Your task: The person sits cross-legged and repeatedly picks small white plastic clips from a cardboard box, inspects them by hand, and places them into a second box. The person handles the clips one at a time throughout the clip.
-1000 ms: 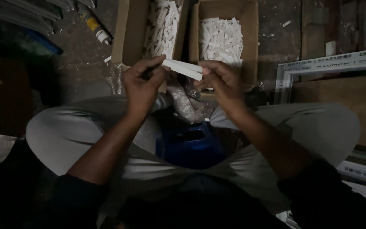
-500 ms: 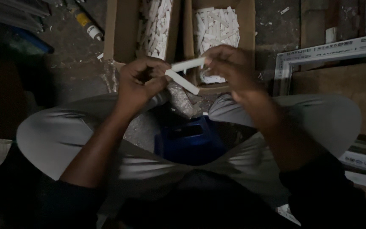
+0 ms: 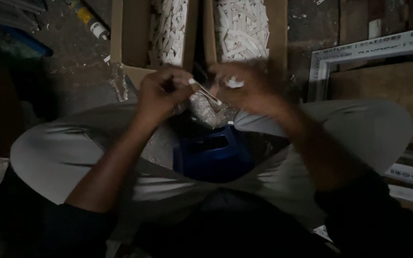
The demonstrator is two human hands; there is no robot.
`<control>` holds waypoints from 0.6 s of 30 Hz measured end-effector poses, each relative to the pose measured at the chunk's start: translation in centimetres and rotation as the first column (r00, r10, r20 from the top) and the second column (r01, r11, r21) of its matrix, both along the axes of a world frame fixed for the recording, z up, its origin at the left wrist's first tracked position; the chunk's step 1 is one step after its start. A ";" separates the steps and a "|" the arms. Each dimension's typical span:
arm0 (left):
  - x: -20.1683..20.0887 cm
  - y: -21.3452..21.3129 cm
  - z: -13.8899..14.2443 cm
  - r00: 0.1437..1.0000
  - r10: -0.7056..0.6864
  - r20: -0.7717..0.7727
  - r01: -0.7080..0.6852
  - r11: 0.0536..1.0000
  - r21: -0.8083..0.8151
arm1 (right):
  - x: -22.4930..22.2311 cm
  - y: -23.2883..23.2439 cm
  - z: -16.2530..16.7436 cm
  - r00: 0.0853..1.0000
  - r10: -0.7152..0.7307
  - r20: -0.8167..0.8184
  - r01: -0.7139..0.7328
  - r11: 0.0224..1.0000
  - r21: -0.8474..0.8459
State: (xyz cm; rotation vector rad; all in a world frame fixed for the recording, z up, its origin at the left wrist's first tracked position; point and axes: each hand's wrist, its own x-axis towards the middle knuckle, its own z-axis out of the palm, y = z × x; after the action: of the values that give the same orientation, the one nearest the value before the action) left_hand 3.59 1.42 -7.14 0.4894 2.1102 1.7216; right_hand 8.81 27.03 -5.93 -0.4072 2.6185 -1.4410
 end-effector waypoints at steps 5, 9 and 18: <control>0.9 1.0 0.0 0.966 -0.028 0.258 0.003 0.995 0.095 | 1.7 -2.7 0.2 0.953 0.000 0.301 -0.036 0.993 0.112; -1.0 -0.6 0.5 0.975 0.066 0.213 -0.045 0.994 -0.099 | 0.3 -0.3 1.5 0.879 -0.181 0.440 0.174 0.983 0.056; -13.9 -2.2 -5.4 0.872 -0.199 -0.447 -0.074 0.849 -0.523 | 1.2 2.5 4.4 0.978 -0.159 0.137 0.073 0.870 0.488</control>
State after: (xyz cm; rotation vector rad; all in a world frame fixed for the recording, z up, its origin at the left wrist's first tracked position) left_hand -10.35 -0.75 -12.55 0.8785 2.7454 0.9525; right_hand 10.06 29.57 -1.57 -0.0605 2.7598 -0.7509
